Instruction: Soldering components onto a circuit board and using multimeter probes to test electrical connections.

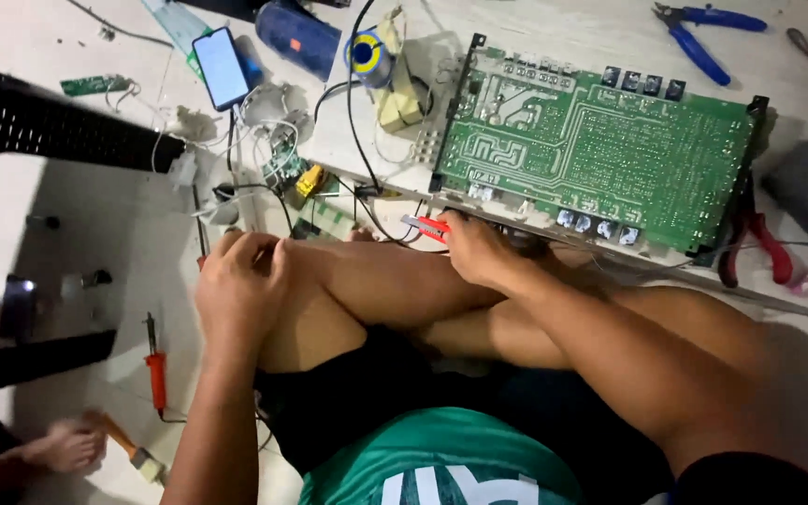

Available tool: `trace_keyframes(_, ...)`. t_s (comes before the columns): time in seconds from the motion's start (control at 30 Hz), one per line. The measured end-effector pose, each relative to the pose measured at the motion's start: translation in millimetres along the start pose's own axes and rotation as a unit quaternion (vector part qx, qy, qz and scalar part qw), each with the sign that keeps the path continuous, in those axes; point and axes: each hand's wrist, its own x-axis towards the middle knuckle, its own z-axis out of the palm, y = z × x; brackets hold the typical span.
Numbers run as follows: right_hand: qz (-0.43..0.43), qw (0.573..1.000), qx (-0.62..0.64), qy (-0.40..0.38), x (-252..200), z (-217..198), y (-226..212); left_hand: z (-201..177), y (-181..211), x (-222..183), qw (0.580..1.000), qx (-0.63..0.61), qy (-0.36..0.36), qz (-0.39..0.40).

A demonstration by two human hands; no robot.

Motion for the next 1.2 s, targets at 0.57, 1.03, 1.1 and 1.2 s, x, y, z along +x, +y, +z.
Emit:
trace_keyframes(0.57, -0.103, 0.992, 0.067, -0.022, -7, -19, -12, -35, 36, 37, 0.935, 0.079, -0.336, -0.081)
trace_keyframes(1.03, -0.021, 0.972, -0.011, -0.236, -91, -148, -71, 60, 128, -39, 0.912, 0.219, -0.132, 0.319)
trace_keyframes(1.1, -0.095, 0.967, 0.031, -0.233, -99, -168, -65, 84, 145, -58, 0.882, 0.202, -0.232, 0.358)
trace_keyframes(1.2, -0.057, 0.982, 0.147, -0.104, -133, -230, -71, 106, 156, -67, 0.864, 0.063, -0.194, 0.459)
